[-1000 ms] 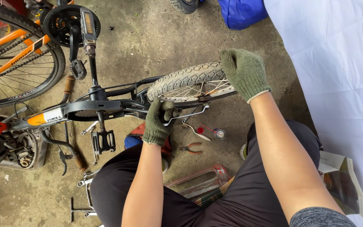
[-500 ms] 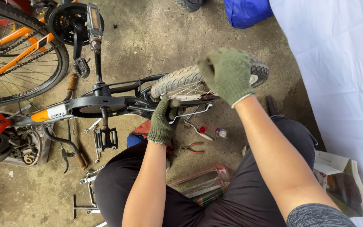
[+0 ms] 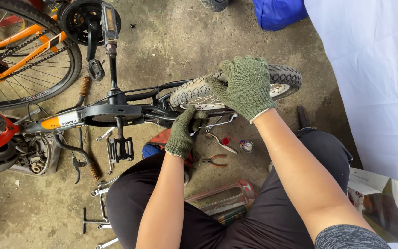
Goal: The person uses a wrench to loosen and remove the rear wheel axle nut from a bicycle. After removing the nut, the person detaches the rear wheel from the frame and places it on their lap to continue working on the hub and brake components.
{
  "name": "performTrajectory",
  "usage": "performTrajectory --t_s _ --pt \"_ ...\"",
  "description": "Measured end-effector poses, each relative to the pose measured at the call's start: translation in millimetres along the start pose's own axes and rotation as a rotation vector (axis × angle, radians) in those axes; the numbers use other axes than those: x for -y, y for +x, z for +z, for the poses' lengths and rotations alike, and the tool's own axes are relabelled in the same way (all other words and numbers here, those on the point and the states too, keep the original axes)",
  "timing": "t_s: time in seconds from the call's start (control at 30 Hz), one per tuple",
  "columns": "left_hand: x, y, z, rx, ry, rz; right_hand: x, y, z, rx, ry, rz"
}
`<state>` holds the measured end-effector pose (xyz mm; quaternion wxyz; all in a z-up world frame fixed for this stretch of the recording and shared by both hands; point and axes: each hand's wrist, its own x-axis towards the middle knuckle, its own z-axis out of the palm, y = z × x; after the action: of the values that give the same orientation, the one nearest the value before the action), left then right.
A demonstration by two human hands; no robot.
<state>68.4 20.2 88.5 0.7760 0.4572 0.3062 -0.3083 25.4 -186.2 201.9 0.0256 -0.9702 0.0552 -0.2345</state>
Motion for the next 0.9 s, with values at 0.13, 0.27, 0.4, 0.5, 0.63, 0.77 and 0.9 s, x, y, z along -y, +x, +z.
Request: performTrajectory --t_s 0.13,0.27,0.4,0.5,0.63,0.77,0.9 --pt "-8.3 -23.8 10.4 0.161 0.573 0.126 -4.7 -3.9 7.8 -0.043 -0.007 -0.04" --pt "-17.6 -37.0 7.2 0.431 1.476 0.461 -4.6 -3.7 5.8 -0.03 0.045 -0.019" --pt "4.2 -1.1 -17.1 0.507 1.592 0.663 -0.9 -1.4 -10.3 -0.052 0.012 -0.011" --pt "9.6 5.2 -22.4 0.448 1.834 0.585 -12.6 -6.6 2.0 -0.111 0.173 -0.117" --pt "9.7 0.8 -10.7 0.424 1.945 0.566 -17.1 -13.3 13.6 -0.215 0.135 -0.127" --pt "-2.5 -40.3 17.4 0.426 1.84 0.545 -17.8 -11.5 11.3 -0.199 0.087 -0.134" --pt "4.8 -46.3 15.0 0.41 2.128 0.652 -13.5 -12.9 6.1 -0.206 0.158 -0.132"
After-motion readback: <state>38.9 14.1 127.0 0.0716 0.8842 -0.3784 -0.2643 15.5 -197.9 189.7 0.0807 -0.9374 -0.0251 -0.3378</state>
